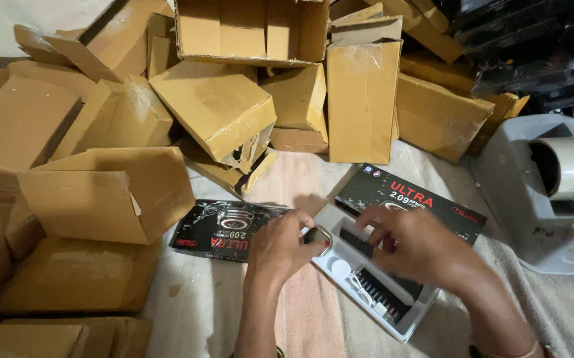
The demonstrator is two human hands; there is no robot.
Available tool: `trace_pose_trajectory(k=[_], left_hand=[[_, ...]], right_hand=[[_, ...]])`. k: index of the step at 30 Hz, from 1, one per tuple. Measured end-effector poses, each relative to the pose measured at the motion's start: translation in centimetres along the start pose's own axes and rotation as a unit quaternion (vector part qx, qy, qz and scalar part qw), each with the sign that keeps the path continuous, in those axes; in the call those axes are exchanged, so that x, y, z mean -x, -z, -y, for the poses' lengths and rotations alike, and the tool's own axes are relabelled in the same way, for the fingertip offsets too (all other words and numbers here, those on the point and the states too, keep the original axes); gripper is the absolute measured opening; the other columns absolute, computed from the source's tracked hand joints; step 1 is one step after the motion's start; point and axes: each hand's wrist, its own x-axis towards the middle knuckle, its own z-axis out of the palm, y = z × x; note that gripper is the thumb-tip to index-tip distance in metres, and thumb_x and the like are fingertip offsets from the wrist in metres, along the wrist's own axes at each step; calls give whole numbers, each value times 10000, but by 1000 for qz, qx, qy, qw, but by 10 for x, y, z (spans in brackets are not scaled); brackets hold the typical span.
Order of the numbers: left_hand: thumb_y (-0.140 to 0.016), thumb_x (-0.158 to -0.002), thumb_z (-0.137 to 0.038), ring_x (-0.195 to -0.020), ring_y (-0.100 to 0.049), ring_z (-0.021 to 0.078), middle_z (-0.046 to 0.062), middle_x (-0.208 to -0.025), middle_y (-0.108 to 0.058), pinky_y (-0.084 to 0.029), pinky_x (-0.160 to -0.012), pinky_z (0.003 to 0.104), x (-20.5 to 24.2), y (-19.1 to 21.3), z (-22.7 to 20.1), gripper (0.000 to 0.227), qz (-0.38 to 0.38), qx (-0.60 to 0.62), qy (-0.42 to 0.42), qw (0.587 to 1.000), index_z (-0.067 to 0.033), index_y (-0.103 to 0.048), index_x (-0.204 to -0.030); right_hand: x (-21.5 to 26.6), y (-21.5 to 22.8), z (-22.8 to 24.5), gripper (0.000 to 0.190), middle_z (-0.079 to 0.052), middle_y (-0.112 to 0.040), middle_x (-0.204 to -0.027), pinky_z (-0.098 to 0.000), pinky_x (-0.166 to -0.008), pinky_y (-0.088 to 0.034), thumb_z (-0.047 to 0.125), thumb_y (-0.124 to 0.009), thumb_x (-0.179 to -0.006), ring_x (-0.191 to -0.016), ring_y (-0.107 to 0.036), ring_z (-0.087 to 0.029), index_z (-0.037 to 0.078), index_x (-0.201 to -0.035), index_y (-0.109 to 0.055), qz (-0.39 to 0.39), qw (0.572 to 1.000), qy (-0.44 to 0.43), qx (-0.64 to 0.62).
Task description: The person unpacks a smartwatch box, removes the watch and accessories, then repacks them into a small cardboard shipping box. They fold the box flaps and seal it with packing tape.
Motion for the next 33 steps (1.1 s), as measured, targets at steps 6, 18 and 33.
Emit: trace_pose_trajectory(k=[6,18,33], left_hand=[[-828,-753,-345,-812,-743,243,79,-889,-775,-551,-723,388,-1,-2,4,398,-37,22,-15,999,-178,-724,-1099],[-816,-751,-330,-755,-779,200,27,-853,-799,-581,-723,350,7,2,-7,172,7,48,-28,998,-192,-804,-854],[-916,-618,-374,-829,-734,349,183,-819,-738,-558,-746,439,34,-53,-50,405,45,-24,-117,992,-49,-732,-774]], right_hand=[[3,18,-31,376,-156,-813,-949,-369,-806,-620,138,-800,-788,-907,-813,-225,122,-1153,-711,-167,980,-89,-62],[-8,-21,-31,151,-72,-753,-872,-418,-738,-574,196,-867,-702,-826,-735,-298,193,-840,-808,-110,980,18,167],[-1,9,-35,340,-123,-764,-756,-383,-654,-576,256,-883,-708,-655,-741,-262,147,-1021,-808,-169,985,13,13]])
